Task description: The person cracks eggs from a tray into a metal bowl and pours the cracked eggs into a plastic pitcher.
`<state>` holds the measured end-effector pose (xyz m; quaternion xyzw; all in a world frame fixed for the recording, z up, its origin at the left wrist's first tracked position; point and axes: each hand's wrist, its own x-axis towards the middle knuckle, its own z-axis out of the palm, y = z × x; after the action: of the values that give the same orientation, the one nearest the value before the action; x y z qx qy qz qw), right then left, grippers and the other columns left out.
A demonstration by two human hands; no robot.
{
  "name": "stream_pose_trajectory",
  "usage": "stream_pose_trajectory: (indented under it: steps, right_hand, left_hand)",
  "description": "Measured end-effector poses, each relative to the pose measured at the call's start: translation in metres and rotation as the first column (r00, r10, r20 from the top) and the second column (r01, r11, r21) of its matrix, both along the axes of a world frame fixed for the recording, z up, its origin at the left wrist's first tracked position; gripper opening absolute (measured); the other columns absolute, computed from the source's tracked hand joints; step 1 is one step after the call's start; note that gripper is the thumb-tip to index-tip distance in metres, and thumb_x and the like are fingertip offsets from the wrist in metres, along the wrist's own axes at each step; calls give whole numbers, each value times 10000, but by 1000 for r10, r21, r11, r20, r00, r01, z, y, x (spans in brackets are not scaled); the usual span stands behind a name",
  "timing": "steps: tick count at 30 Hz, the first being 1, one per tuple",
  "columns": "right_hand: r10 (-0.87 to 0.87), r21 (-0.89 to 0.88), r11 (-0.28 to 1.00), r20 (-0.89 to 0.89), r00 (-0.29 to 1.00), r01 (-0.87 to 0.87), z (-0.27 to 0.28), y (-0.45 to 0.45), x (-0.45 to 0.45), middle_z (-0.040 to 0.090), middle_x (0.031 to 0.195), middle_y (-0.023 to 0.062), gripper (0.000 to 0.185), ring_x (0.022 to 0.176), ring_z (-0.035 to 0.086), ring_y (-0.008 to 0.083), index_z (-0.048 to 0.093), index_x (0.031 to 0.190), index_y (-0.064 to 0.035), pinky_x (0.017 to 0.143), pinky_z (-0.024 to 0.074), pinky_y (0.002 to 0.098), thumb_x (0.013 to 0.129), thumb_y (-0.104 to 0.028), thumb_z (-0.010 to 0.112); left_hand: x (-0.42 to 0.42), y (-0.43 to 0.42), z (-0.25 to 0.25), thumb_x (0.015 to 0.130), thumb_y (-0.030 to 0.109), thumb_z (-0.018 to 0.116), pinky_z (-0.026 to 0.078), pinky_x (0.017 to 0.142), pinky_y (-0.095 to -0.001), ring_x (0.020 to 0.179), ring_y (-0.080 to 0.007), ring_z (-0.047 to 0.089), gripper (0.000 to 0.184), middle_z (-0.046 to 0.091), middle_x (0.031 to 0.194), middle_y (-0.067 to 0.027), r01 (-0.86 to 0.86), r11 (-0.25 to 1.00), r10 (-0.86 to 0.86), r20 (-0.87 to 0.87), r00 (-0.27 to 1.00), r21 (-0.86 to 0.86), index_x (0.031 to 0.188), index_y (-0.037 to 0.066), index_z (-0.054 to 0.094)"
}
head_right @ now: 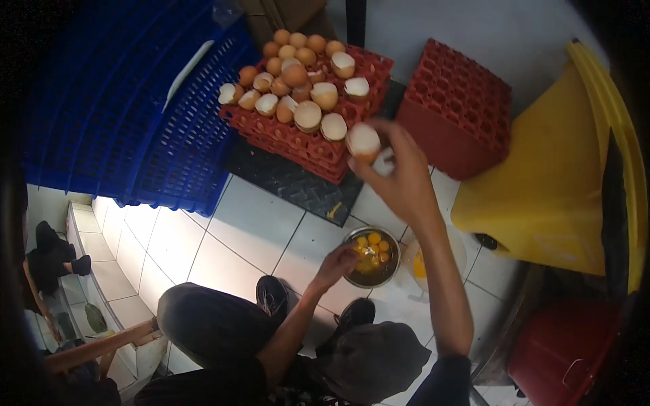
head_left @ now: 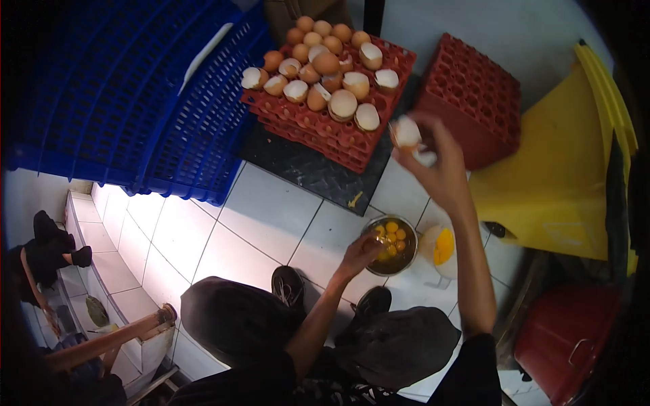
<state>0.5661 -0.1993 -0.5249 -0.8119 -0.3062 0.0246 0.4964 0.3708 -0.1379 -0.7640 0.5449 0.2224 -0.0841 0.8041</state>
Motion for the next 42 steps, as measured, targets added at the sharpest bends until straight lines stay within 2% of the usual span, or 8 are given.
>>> stream_pose_trajectory:
  steps: [9, 16, 19, 23, 26, 31, 38, 42]
  right_hand:
    - [67, -227, 974, 193, 979, -21, 43, 111, 124, 636, 1082, 247, 549, 1013, 630, 328, 586, 1178, 26, 856, 494, 383, 763, -318, 691]
    - [90, -613, 790, 154, 984, 24, 19, 172, 219, 671, 953, 182, 565, 854, 658, 282, 579, 1235, -41, 798, 522, 370, 766, -338, 684]
    - [115, -712, 702, 143, 983, 21, 11, 188, 224, 686, 898, 190, 425, 779, 680, 310, 709, 934, -19, 712, 561, 404, 646, -326, 757]
    - [91, -775, 631, 30, 995, -34, 22, 177, 227, 683, 898, 166, 498, 872, 668, 243, 628, 1122, 3, 779, 533, 380, 755, -326, 698]
    - [35, -203, 976, -213, 976, -79, 32, 125, 231, 637, 1024, 144, 415, 904, 637, 208, 555, 1117, -13, 807, 507, 332, 809, -272, 654]
    - [272, 509, 859, -534, 800, 48, 27, 10, 73, 544, 1133, 138, 470, 942, 591, 229, 421, 1249, -28, 775, 482, 319, 851, -216, 586]
    - [-24, 245, 936, -672, 740, 253, -141, -86, -121, 545, 1233, 115, 419, 1158, 504, 193, 493, 1253, 29, 960, 420, 296, 858, -21, 624]
    - [-172, -40, 985, -237, 956, 168, -180, -92, -164, 571, 1193, 175, 438, 1094, 574, 287, 523, 1190, -13, 912, 469, 342, 789, -18, 699]
  left_hand:
    - [0, -13, 2, 811, 144, 595, 479, 750, -281, 834, -145, 603, 442, 628, 836, -59, 90, 920, -64, -80, 995, 382, 1227, 16, 523]
    - [-3, -17, -2, 801, 117, 592, 475, 761, -317, 818, -199, 593, 470, 601, 848, -89, -1, 996, 2, -7, 1000, 87, 1232, -23, 466]
    - [-5, -13, 0, 800, 150, 629, 483, 770, -325, 865, -221, 610, 484, 617, 892, -108, -10, 988, 14, -26, 1000, 156, 1231, 14, 456]
    - [-7, -7, -8, 774, 200, 691, 494, 797, -336, 932, -248, 632, 511, 637, 942, -146, -1, 991, 14, -98, 995, 131, 1220, 76, 475]
    - [-12, -9, -25, 779, 200, 704, 507, 761, -326, 888, -185, 623, 434, 645, 933, -96, -100, 995, 100, -1, 995, 22, 1139, 28, 532]
    - [5, -4, 10, 862, 111, 581, 469, 696, -235, 771, -77, 538, 225, 579, 851, -6, -157, 931, 149, -51, 988, -329, 1059, 13, 529]
    - [2, 1, 19, 946, 246, 474, 474, 931, -348, 1151, -209, 501, 446, 483, 1254, -118, -165, 900, 62, -257, 965, -403, 1324, 12, 430]
    - [5, 5, 17, 978, 245, 439, 480, 947, -374, 1169, -227, 500, 446, 484, 1271, -132, -110, 882, 28, -183, 983, -458, 1342, -10, 404]
